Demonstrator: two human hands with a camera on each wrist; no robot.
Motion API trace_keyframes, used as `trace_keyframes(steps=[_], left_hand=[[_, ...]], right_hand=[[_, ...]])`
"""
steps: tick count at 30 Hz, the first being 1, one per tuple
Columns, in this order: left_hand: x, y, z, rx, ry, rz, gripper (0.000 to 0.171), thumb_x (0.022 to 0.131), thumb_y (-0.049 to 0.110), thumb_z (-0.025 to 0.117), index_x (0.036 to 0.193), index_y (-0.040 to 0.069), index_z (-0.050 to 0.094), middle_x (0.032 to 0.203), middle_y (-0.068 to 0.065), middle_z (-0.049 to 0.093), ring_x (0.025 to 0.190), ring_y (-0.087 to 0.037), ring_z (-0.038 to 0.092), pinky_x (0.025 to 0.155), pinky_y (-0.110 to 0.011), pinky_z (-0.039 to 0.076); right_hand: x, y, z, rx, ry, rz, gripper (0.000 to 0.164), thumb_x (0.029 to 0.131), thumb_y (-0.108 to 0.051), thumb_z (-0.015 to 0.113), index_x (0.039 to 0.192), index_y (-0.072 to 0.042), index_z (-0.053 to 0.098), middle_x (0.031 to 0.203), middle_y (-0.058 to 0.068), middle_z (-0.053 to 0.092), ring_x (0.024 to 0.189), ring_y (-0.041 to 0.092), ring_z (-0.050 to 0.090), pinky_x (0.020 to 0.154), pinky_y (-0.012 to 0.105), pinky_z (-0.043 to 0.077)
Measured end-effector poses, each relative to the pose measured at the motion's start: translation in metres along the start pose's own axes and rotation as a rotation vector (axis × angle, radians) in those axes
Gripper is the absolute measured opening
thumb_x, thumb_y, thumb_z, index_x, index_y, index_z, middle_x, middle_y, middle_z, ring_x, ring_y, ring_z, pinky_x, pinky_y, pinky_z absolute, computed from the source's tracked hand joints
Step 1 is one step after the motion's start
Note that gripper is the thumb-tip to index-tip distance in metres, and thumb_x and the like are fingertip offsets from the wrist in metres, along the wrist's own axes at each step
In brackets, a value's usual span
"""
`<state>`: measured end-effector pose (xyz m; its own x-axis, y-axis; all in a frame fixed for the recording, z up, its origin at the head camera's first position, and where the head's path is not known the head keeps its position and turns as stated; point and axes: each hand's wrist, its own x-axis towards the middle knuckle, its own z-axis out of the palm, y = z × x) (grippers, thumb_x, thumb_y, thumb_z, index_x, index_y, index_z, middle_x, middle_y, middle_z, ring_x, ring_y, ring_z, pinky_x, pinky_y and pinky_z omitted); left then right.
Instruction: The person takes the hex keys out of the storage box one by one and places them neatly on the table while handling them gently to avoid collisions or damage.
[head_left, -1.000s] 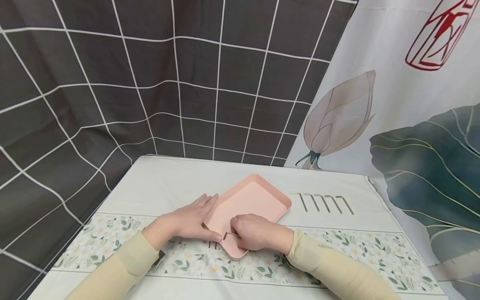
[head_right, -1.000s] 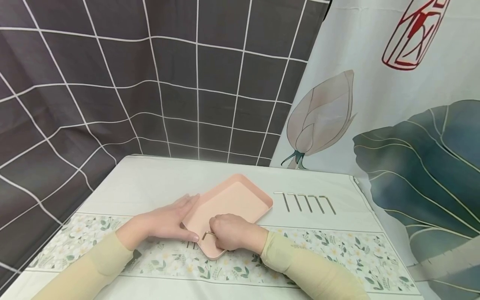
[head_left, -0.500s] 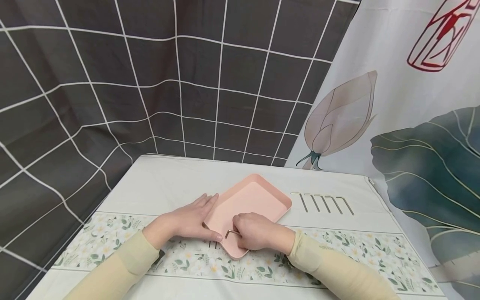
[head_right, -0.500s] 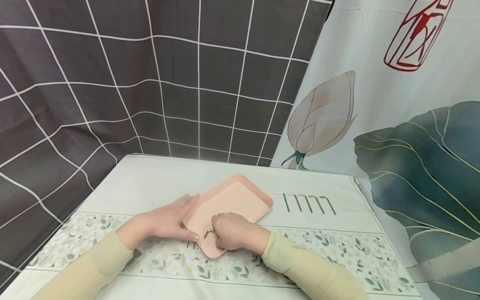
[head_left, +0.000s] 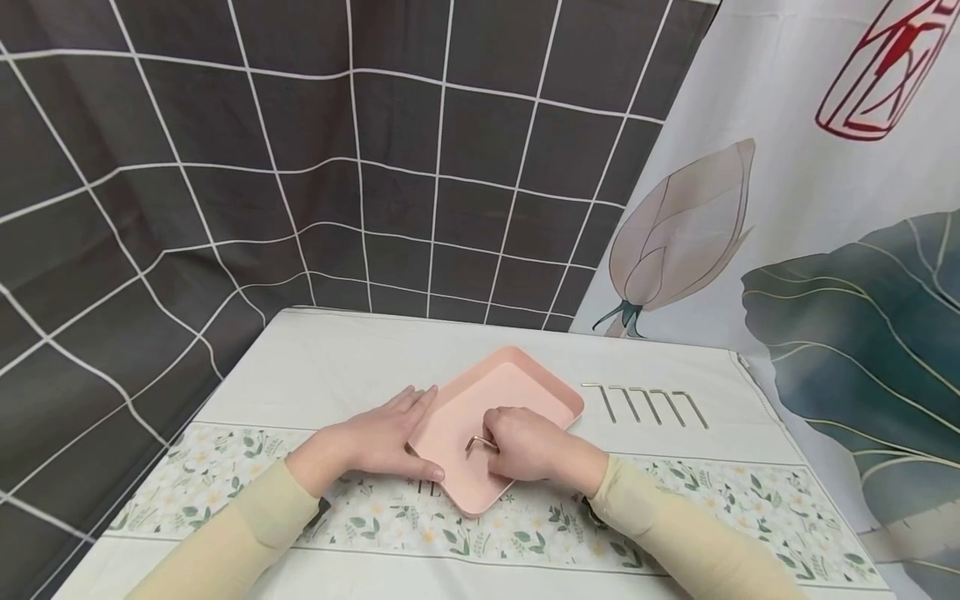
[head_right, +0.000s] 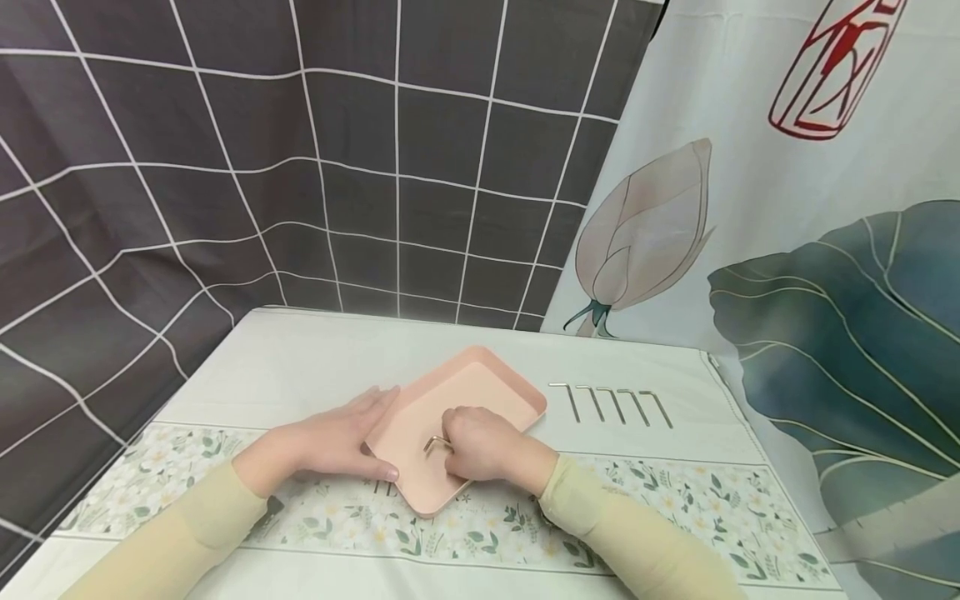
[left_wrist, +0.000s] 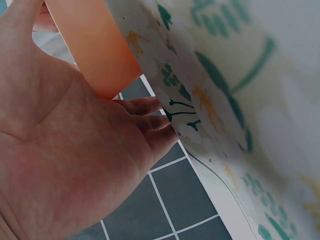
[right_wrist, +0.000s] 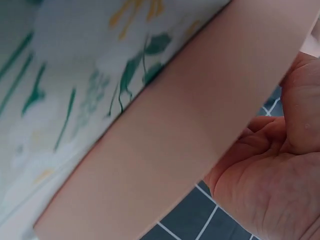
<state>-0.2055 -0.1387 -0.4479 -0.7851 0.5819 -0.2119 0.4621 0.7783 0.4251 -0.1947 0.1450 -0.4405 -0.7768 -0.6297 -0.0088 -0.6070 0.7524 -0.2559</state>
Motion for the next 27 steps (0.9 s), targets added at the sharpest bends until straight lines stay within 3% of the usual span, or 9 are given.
trace_keyframes(steps=[15, 22, 27], left_hand=[[0.001, -0.001, 0.001, 0.003, -0.001, 0.003, 0.142, 0.084, 0.092, 0.070, 0.180, 0.007, 0.009, 0.183, -0.023, 0.018, 0.171, -0.040, 0.011, 0.134, -0.060, 0.026], [0.000, 0.000, 0.000, 0.014, -0.006, -0.006, 0.142, 0.083, 0.091, 0.070, 0.180, 0.009, 0.008, 0.184, -0.021, 0.017, 0.171, -0.038, 0.011, 0.134, -0.060, 0.026], [0.000, 0.001, 0.000, 0.015, -0.010, -0.012, 0.142, 0.083, 0.092, 0.069, 0.180, 0.009, 0.008, 0.184, -0.021, 0.016, 0.172, -0.038, 0.011, 0.134, -0.061, 0.026]], right_hand=[[-0.006, 0.014, -0.021, -0.011, 0.056, 0.055, 0.020, 0.077, -0.008, 0.076, 0.090, -0.016, 0.063, 0.075, -0.007, 0.055, 0.068, 0.011, 0.051, 0.063, 0.029, 0.048], [-0.010, 0.023, -0.028, 0.023, 0.074, 0.062, 0.019, 0.080, -0.004, 0.077, 0.090, -0.012, 0.062, 0.075, -0.006, 0.055, 0.067, 0.011, 0.051, 0.059, 0.027, 0.046], [-0.014, 0.030, -0.030, 0.002, 0.094, 0.080, 0.019, 0.080, -0.008, 0.078, 0.089, -0.015, 0.062, 0.074, -0.008, 0.056, 0.064, 0.008, 0.050, 0.058, 0.026, 0.046]])
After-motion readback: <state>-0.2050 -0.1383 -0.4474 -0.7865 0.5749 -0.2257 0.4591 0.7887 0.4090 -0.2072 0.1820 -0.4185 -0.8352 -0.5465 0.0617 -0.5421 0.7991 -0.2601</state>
